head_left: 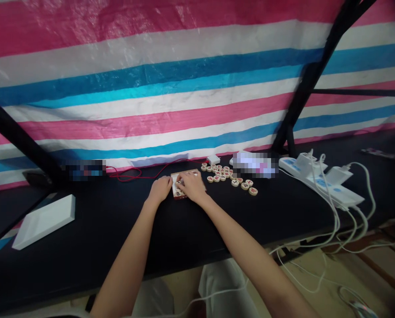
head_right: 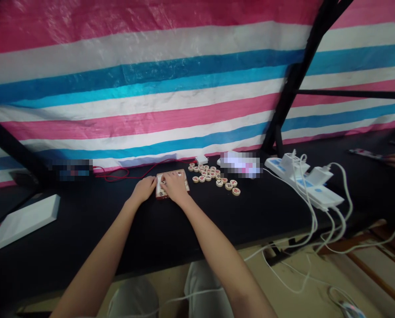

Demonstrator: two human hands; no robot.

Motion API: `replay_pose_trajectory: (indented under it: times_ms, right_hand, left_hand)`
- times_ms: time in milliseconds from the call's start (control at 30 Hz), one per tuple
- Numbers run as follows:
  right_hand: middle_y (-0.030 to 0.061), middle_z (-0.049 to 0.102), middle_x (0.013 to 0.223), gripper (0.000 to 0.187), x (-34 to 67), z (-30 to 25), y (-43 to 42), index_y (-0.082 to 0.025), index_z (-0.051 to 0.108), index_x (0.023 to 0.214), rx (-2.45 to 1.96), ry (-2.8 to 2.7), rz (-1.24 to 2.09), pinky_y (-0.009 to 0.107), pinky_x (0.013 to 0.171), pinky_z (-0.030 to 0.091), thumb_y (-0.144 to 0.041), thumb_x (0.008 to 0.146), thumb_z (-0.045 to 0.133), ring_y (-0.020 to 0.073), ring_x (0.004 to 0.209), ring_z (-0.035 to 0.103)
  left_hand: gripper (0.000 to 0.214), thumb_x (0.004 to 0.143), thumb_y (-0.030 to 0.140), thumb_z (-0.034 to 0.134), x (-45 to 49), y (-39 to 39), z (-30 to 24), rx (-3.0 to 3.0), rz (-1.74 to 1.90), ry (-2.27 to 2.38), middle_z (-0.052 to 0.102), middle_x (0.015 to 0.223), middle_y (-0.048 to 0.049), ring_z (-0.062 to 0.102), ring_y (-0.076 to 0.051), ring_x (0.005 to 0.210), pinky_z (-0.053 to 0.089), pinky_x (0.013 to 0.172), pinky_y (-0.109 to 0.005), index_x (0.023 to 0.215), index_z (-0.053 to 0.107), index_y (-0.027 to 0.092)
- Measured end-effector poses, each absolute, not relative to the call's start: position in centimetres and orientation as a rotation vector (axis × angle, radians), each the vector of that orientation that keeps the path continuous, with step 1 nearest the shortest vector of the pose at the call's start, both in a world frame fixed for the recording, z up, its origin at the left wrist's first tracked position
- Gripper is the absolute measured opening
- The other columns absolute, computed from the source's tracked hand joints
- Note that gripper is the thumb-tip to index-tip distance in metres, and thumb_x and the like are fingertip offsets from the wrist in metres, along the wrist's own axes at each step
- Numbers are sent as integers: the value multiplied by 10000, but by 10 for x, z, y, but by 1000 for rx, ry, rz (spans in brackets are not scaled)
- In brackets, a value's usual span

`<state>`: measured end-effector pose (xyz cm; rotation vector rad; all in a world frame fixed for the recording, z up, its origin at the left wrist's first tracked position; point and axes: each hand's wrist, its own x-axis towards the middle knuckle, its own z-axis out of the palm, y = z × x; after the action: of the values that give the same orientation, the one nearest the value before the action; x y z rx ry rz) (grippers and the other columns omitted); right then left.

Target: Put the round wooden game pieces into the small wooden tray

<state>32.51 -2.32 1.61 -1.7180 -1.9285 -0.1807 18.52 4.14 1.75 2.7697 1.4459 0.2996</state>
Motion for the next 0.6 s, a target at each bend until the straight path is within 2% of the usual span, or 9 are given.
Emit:
replay_pose_trajectory:
  times_ms: [200, 433, 600]
  right_hand:
    - [29, 663, 866, 108, 327, 13, -21, -221, 613, 869, -1753, -1951, -160, 415, 892, 193, -294, 856, 535, 211, 918, 531]
    - [46, 658, 957, 158, 327, 17, -23, -233, 655, 853, -1780, -1979, -224, 435, 890, 202, -301, 877, 514, 225, 972, 500]
    - [58, 654, 945, 199, 327, 20, -25, -228, 683, 786, -1777, -2022, -262, 418, 840, 235, -274, 879, 514, 230, 961, 482]
  left_hand:
    - [402, 936, 306, 232, 185, 40, 18, 2783, 318, 1453, 637, 952, -109, 606, -198, 879, 409, 719, -279, 893, 599, 149]
    - [398, 934, 305, 238, 185, 40, 19, 2772, 302, 1469, 637, 972, -107, 600, -187, 900, 410, 741, -265, 924, 604, 149]
    - [418, 939, 322, 221, 185, 41, 17, 2782, 309, 1462, 636, 962, -104, 600, -189, 886, 409, 717, -265, 908, 602, 153]
